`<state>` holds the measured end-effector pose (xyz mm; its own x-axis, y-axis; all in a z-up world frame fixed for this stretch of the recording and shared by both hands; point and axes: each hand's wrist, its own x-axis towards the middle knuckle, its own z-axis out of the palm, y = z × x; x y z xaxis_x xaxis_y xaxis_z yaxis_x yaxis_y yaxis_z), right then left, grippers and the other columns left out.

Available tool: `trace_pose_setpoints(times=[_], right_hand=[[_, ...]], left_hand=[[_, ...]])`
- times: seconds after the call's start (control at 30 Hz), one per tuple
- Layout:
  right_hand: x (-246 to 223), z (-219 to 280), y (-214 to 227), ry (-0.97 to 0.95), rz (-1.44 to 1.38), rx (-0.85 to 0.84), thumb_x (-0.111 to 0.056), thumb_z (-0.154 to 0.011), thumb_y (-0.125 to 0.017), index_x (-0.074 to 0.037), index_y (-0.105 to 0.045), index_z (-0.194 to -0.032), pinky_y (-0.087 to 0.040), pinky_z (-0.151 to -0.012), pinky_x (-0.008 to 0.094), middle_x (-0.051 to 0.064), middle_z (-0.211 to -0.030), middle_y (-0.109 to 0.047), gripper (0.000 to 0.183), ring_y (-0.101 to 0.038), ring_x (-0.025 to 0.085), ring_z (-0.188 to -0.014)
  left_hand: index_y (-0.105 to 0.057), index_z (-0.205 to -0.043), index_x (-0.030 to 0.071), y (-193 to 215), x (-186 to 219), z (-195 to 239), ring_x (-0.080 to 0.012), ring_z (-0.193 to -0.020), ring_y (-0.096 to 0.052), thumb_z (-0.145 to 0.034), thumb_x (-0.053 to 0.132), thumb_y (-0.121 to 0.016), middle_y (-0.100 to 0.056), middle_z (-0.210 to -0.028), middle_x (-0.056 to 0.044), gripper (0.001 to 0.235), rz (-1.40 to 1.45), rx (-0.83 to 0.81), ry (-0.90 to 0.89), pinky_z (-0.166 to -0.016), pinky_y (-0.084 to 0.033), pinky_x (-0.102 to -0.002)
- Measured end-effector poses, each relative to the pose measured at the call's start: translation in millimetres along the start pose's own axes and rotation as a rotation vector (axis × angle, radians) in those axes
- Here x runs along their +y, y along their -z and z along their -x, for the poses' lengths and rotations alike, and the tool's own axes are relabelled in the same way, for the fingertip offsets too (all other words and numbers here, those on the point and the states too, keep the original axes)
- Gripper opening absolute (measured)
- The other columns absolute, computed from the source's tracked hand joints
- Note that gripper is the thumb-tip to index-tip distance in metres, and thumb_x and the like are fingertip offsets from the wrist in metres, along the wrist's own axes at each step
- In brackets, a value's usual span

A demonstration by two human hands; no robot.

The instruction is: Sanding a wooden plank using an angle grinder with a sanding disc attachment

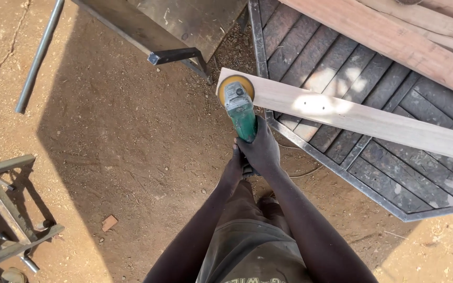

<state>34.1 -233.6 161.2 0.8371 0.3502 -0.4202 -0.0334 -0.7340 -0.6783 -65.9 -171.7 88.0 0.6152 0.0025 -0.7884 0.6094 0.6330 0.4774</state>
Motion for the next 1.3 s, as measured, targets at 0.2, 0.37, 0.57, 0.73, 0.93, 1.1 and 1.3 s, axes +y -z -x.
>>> trace_pose_setpoints(times=[0.2,0.37,0.57,0.73,0.93,1.1,1.3], right_hand=[[69.3,44.4,63.4,-0.323,-0.162,0.186,-0.036,-0.085,-0.076,-0.008,-0.037,-0.146,-0.047,-0.094,0.071,0.028,-0.125,-0.058,0.077,-0.057,0.057,-0.118],[182.5,71.8,106.5,-0.516,-0.208,0.469,-0.041,-0.082,-0.080,-0.017,-0.040,-0.145,-0.046,-0.095,0.066,0.023,-0.121,-0.060,0.078,-0.060,0.050,-0.116],[229.1,63.4,147.1,-0.501,-0.306,0.670,-0.047,-0.087,-0.083,-0.011,-0.044,-0.131,-0.044,-0.092,0.054,0.012,-0.105,-0.055,0.069,-0.061,0.035,-0.104],[154.5,23.9,138.0,-0.535,-0.173,0.536,-0.053,-0.085,-0.077,-0.012,-0.042,-0.135,-0.047,-0.091,0.067,0.024,-0.113,-0.062,0.073,-0.061,0.051,-0.112],[57.6,-12.9,118.4,-0.316,-0.155,0.193,-0.036,-0.084,-0.074,-0.015,-0.043,-0.136,-0.049,-0.100,0.060,0.024,-0.118,-0.066,0.065,-0.062,0.049,-0.117],[48.5,-16.7,127.2,-0.238,-0.083,0.099,-0.033,-0.083,-0.075,-0.019,-0.050,-0.132,-0.052,-0.096,0.057,0.020,-0.114,-0.068,0.057,-0.066,0.046,-0.112],[142.7,5.8,183.2,-0.326,-0.053,0.242,-0.043,-0.079,-0.073,-0.012,-0.046,-0.136,-0.046,-0.097,0.069,0.031,-0.120,-0.064,0.070,-0.060,0.057,-0.115]], left_hand=[[-0.066,-0.141,0.014,-31.8,-18.9,-19.2,-0.0298,-0.109,-0.073,-0.099,0.085,-0.038,-0.075,-0.115,-0.018,0.087,-0.407,-0.164,0.014,-0.095,-0.056,-0.043],[-0.064,-0.139,0.014,-25.2,-60.0,-107.5,-0.0325,-0.113,-0.071,-0.100,0.085,-0.039,-0.074,-0.116,-0.016,0.085,-0.673,-0.231,-0.032,-0.097,-0.051,-0.047],[-0.073,-0.119,0.017,-28.2,22.1,-100.5,-0.0297,-0.105,-0.072,-0.101,0.059,-0.048,-0.078,-0.105,-0.006,0.052,-0.940,0.016,-0.153,-0.092,-0.052,-0.048],[-0.072,-0.117,0.015,10.9,48.0,-111.3,-0.0228,-0.100,-0.073,-0.102,0.043,-0.048,-0.079,-0.102,-0.004,0.039,-0.854,0.238,-0.222,-0.088,-0.052,-0.042],[-0.070,-0.113,0.008,62.2,25.6,-115.6,-0.0224,-0.093,-0.070,-0.101,0.042,-0.055,-0.074,-0.096,-0.007,0.040,-0.726,0.394,-0.251,-0.086,-0.051,-0.041],[-0.069,-0.100,0.006,64.8,14.1,-99.9,-0.0425,-0.096,-0.069,-0.097,0.046,-0.055,-0.070,-0.092,-0.020,0.042,-0.857,0.468,-0.205,-0.085,-0.050,-0.056],[-0.072,-0.109,0.009,-22.2,34.2,-69.0,-0.0455,-0.108,-0.067,-0.098,0.040,-0.055,-0.070,-0.105,-0.022,0.037,-0.978,0.476,-0.285,-0.093,-0.052,-0.056]])
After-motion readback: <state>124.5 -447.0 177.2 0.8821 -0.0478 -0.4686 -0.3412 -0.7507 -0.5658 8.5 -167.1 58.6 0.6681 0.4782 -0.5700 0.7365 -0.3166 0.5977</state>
